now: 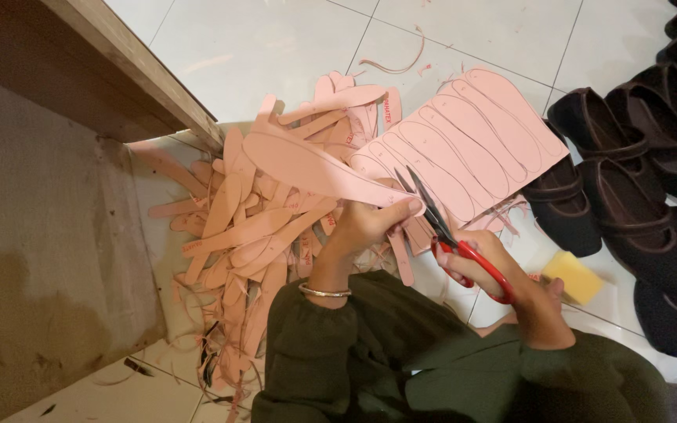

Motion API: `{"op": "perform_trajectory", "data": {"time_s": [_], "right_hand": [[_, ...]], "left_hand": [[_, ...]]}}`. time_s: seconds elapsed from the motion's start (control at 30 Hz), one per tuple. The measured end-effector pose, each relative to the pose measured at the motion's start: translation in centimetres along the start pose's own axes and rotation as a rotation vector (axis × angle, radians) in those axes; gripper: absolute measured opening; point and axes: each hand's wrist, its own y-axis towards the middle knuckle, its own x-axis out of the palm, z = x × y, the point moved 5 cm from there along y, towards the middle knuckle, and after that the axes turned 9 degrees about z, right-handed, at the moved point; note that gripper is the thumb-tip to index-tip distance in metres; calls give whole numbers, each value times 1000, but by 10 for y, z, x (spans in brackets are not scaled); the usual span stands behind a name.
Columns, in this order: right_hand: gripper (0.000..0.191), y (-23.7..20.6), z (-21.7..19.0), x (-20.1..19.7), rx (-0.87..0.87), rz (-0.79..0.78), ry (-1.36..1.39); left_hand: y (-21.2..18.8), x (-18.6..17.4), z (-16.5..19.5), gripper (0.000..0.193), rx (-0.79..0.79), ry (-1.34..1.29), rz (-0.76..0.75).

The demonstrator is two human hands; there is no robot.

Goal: The person sits on the floor and cuts elongated pink foam shoe components with red-handled scissors, following drawn outlines on the sheet. They cut out each piece one at a time, trim the edges, and place the finished pieces onto a growing pile of cut components beside them.

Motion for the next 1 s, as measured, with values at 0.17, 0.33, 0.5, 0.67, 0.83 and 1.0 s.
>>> {"op": "perform_trajectory", "data": {"time_s": [0.17,0.33,0.5,0.67,0.83,1.0], "right_hand": [[30,9,11,3,-102,62,-15],[20,14,22,13,-51,107,5],[22,10,17,16,-32,121,-16],[24,8,13,10,17,241,-55],[32,6,4,10,-172,357,-251],[34,5,7,11,-97,332,-196]], "left_hand": [[10,18,-27,14,-16,-291,169],[10,33,-34,26,232,-324,300],[10,21,-24,49,200,-330,280],[11,20,-18,31,179,-262,233],[12,19,-18,24,214,-237,249],[11,18,-17,22,225,-208,244]]}}
